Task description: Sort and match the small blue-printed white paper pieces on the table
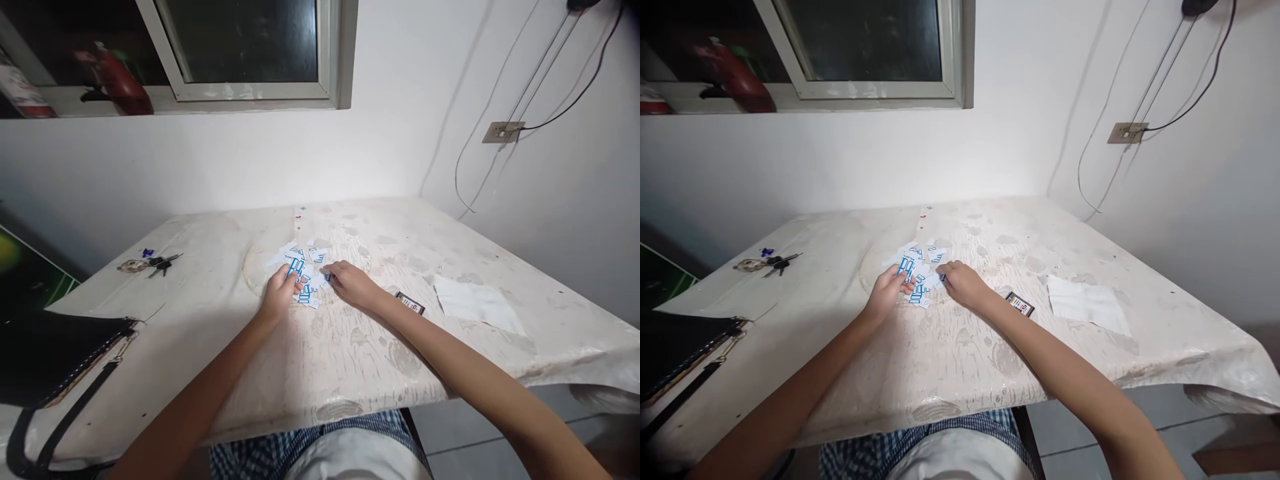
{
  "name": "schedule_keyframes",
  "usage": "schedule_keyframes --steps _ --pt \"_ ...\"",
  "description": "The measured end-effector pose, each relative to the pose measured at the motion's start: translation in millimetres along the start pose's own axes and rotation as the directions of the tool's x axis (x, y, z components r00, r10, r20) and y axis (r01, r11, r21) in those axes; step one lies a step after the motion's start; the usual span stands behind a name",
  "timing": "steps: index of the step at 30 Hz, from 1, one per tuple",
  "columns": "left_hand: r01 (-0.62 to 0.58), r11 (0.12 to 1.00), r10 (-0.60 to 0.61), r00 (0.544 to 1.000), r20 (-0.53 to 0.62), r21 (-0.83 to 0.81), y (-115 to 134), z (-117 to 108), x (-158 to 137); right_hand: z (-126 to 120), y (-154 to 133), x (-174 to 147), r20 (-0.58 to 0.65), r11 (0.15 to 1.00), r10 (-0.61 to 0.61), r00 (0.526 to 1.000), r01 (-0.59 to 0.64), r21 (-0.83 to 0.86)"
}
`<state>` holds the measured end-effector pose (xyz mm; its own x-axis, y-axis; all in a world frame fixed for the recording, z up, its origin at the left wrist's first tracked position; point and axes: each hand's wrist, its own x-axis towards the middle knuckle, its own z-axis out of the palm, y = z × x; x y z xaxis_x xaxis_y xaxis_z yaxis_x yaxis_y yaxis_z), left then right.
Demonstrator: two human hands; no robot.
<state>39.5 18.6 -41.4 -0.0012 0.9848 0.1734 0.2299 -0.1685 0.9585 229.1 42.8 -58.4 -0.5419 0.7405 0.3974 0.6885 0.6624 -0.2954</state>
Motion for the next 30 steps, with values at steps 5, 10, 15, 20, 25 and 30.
schedule_keyframes --steps 5,10,15,20,25,30 --pt "0.014 1.000 -0.014 1.000 0.015 -0.019 -1.9 3.2 -0.5 -6.4 -6.2 -3.6 0.029 1.000 0.011 1.000 -0.012 0.023" --pt "0.017 1.000 -0.017 0.999 0.033 -0.017 -6.7 2.7 -0.4 -22.4 -7.1 -9.8 0.167 0.992 -0.054 0.984 0.033 0.123" --pt "0.076 0.997 -0.077 0.996 0.049 0.019 -6.0 5.9 -3.4 -28.1 -8.6 -12.7 0.212 0.991 -0.109 0.971 0.089 0.104" --pt "0.098 0.995 -0.100 0.993 0.063 0.033 -3.1 8.2 -4.6 -31.0 -20.4 -16.1 0.174 0.993 -0.097 0.980 0.082 0.090" --pt "0.096 0.995 -0.098 0.993 0.064 0.031 -1.0 7.9 -5.7 -22.6 -21.5 -19.5 0.129 0.983 -0.164 0.978 0.150 0.109" --pt "0.082 0.996 -0.084 0.995 0.061 0.038 -2.2 7.4 -6.0 -12.0 -16.5 -19.7 0.219 0.986 -0.139 0.966 0.114 0.122"
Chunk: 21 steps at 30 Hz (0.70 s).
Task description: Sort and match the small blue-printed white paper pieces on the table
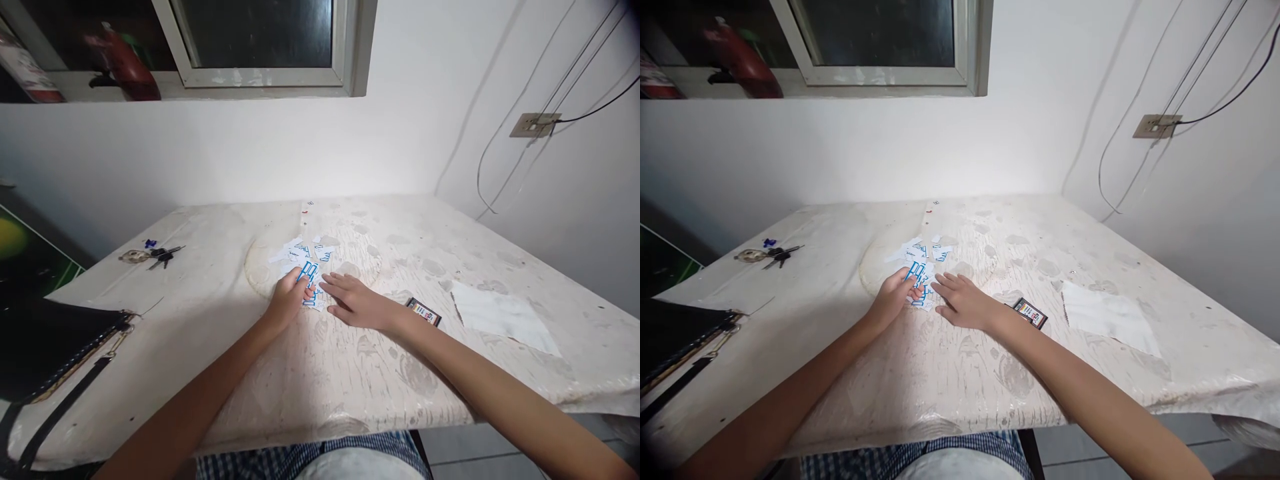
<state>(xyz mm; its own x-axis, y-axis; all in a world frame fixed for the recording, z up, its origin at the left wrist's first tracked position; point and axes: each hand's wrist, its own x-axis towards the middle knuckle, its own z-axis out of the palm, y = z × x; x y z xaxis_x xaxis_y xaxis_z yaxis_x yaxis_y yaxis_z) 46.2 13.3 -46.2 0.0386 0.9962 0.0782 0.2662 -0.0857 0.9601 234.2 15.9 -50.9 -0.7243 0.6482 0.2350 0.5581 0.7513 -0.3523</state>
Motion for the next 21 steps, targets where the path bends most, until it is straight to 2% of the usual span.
schedule_keyframes --steps 3,6,13,21 --pt "-0.004 1.000 0.004 1.000 -0.001 -0.011 -1.6 0.1 0.7 -7.0 0.0 -0.7 0.039 0.997 -0.067 0.997 0.064 0.053" --pt "-0.001 0.999 0.001 1.000 0.011 -0.032 -1.2 1.3 0.5 -15.7 -2.4 -2.2 0.027 0.990 -0.106 0.994 0.103 0.096" --pt "-0.019 1.000 0.019 1.000 0.010 -0.023 1.1 3.3 -0.7 -10.9 -8.0 -1.7 -0.021 0.992 -0.101 0.995 0.099 -0.072" --pt "-0.002 1.000 0.003 1.000 0.008 -0.031 3.7 3.8 -2.3 -14.2 -0.5 -4.8 -0.024 0.993 -0.089 0.996 0.087 -0.075"
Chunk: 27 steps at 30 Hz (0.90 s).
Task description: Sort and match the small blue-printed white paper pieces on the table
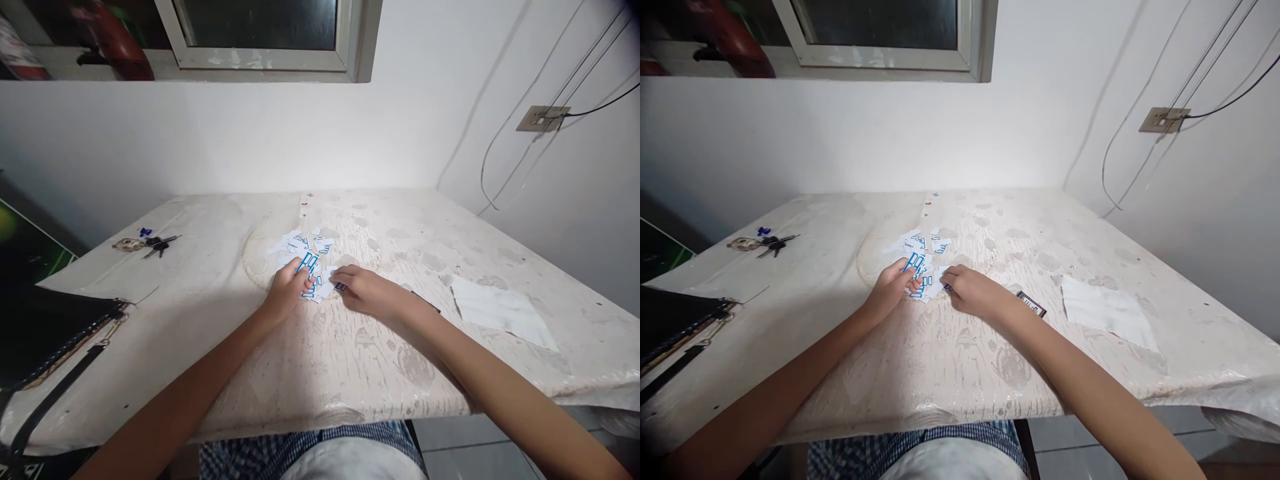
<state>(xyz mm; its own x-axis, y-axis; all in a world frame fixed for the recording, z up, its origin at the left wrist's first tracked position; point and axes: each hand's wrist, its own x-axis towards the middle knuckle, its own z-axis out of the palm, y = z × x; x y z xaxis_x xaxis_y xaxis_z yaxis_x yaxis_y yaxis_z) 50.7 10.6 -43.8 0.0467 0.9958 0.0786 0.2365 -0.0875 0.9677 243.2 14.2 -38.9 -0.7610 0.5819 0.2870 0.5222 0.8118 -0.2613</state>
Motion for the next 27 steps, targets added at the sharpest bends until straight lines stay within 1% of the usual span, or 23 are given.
schedule_keyframes --steps 5,8,9,11,13,15,17,19,20,22,24,25,27 --pt "0.009 1.000 -0.008 1.000 0.017 -0.027 2.1 0.7 -0.8 3.3 -1.3 1.5 -0.053 0.997 0.005 0.999 -0.008 -0.071" --pt "0.011 0.998 -0.009 0.999 0.033 -0.067 3.8 0.4 -0.3 2.9 -4.1 3.4 -0.112 0.993 0.087 0.990 -0.095 -0.066" --pt "0.020 0.996 -0.017 0.999 0.041 -0.082 4.9 0.4 -0.3 2.1 -4.3 3.9 -0.140 0.989 0.138 0.980 -0.144 -0.030" --pt "0.050 0.993 -0.044 0.998 0.051 -0.107 7.4 0.8 -0.7 0.0 -2.9 4.8 -0.186 0.966 0.252 0.950 -0.235 0.110" --pt "0.083 0.989 -0.075 0.995 0.062 -0.124 9.3 1.7 -1.2 -2.0 0.8 5.2 -0.200 0.920 0.332 0.922 -0.269 0.285" --pt "0.106 0.985 -0.096 0.993 0.074 -0.138 9.5 2.8 -1.4 -3.0 5.4 5.3 -0.215 0.882 0.358 0.909 -0.253 0.397" --pt "0.118 0.981 -0.105 0.990 0.096 -0.152 8.1 3.4 -1.1 -2.6 9.0 5.3 -0.237 0.866 0.361 0.902 -0.230 0.444" --pt "0.140 0.977 -0.121 0.985 0.124 -0.161 6.2 3.7 -0.5 -1.3 10.0 5.6 -0.218 0.830 0.383 0.898 -0.231 0.508" --pt "0.160 0.974 -0.138 0.980 0.142 -0.161 5.6 3.9 -0.3 -0.8 9.5 5.9 -0.194 0.791 0.406 0.893 -0.237 0.565" --pt "0.217 0.964 -0.188 0.965 0.181 -0.156 5.5 4.2 -0.6 -0.9 7.0 6.7 -0.140 0.674 0.449 0.882 -0.232 0.701" --pt "0.281 0.948 -0.239 0.940 0.244 -0.150 6.9 4.5 -2.2 -2.8 4.0 7.4 -0.154 0.584 0.446 0.882 -0.156 0.797" --pt "0.308 0.940 -0.257 0.923 0.287 -0.149 7.8 4.5 -3.5 -4.1 2.9 7.5 -0.184 0.563 0.427 0.885 -0.101 0.820" --pt "0.348 0.924 -0.264 0.880 0.395 -0.156 9.4 3.8 -6.5 -6.3 1.8 7.3 -0.233 0.555 0.375 0.897 -0.015 0.832"
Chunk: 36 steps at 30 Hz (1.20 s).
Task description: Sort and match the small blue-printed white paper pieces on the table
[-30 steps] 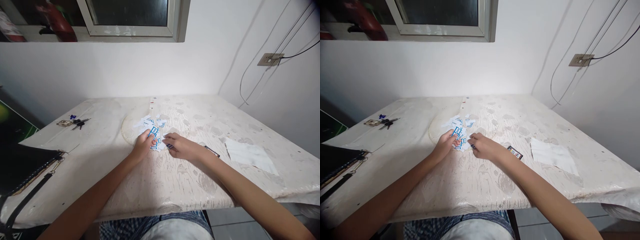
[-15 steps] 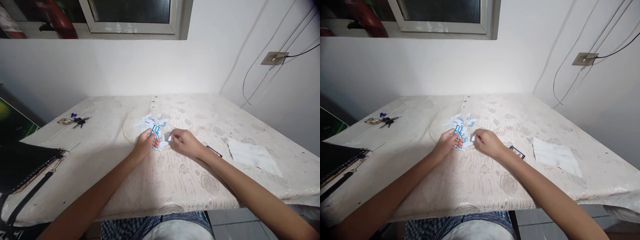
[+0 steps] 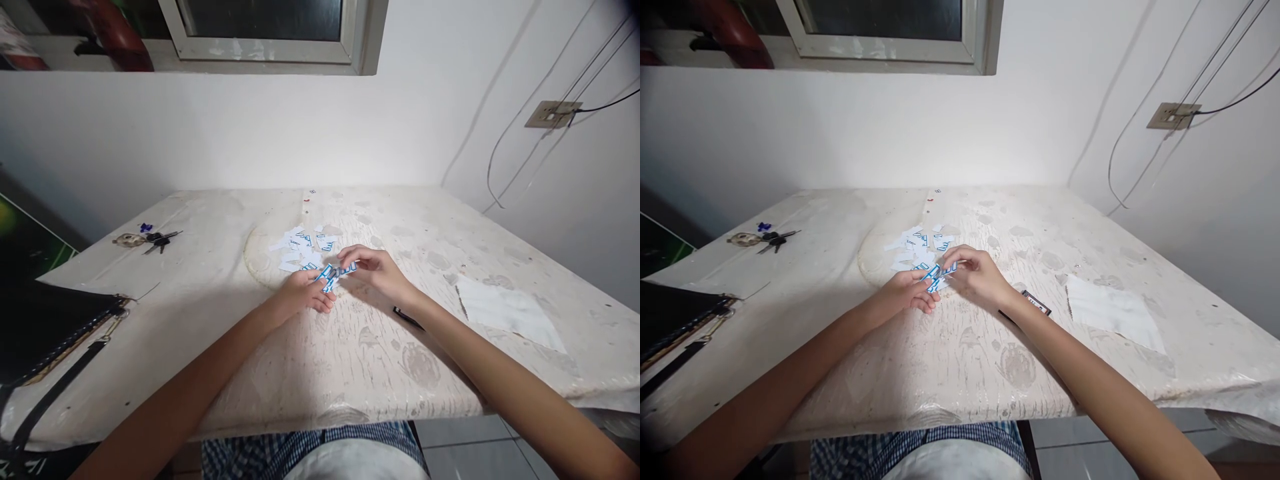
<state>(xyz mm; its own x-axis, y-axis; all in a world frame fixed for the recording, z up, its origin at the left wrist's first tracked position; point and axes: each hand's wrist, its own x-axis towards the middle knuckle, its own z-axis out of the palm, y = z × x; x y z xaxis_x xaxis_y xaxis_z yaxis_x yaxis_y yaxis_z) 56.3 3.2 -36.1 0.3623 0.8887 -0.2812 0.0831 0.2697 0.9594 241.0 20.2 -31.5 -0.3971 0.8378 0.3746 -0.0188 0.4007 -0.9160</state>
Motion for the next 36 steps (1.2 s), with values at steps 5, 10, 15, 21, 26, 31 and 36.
schedule_keyframes --steps 5,10,15,21,26,31,36 --pt "0.049 0.992 -0.010 0.952 0.307 -0.119 -1.0 -3.1 -5.3 0.7 2.9 -2.1 0.072 0.998 0.044 0.996 -0.046 0.034" --pt "0.107 0.978 -0.014 0.891 0.453 -0.180 -1.8 -7.2 -3.9 7.5 2.5 -4.6 0.114 0.992 0.093 0.989 -0.103 0.079" --pt "0.142 0.970 -0.041 0.894 0.446 -0.195 -0.2 -4.4 -6.7 14.1 -3.5 -6.2 0.188 0.996 0.090 0.978 -0.088 -0.023" --pt "0.122 0.955 -0.046 0.962 0.270 -0.271 3.4 -1.8 -7.5 5.6 4.3 -2.7 -0.041 0.947 0.004 0.999 -0.017 -0.321" --pt "0.065 0.834 -0.016 0.996 0.093 -0.548 11.9 -9.0 -1.6 -3.4 17.2 -1.9 0.181 0.752 -0.072 0.981 0.173 -0.637" --pt "0.032 0.778 -0.036 0.999 0.006 -0.628 15.6 -12.0 -0.4 -3.5 22.5 -3.6 0.345 0.677 -0.028 0.938 0.272 -0.684" --pt "0.043 0.779 -0.046 0.999 0.012 -0.625 12.8 -10.7 0.1 -5.8 14.9 -3.0 0.431 0.669 -0.066 0.900 0.361 -0.650"
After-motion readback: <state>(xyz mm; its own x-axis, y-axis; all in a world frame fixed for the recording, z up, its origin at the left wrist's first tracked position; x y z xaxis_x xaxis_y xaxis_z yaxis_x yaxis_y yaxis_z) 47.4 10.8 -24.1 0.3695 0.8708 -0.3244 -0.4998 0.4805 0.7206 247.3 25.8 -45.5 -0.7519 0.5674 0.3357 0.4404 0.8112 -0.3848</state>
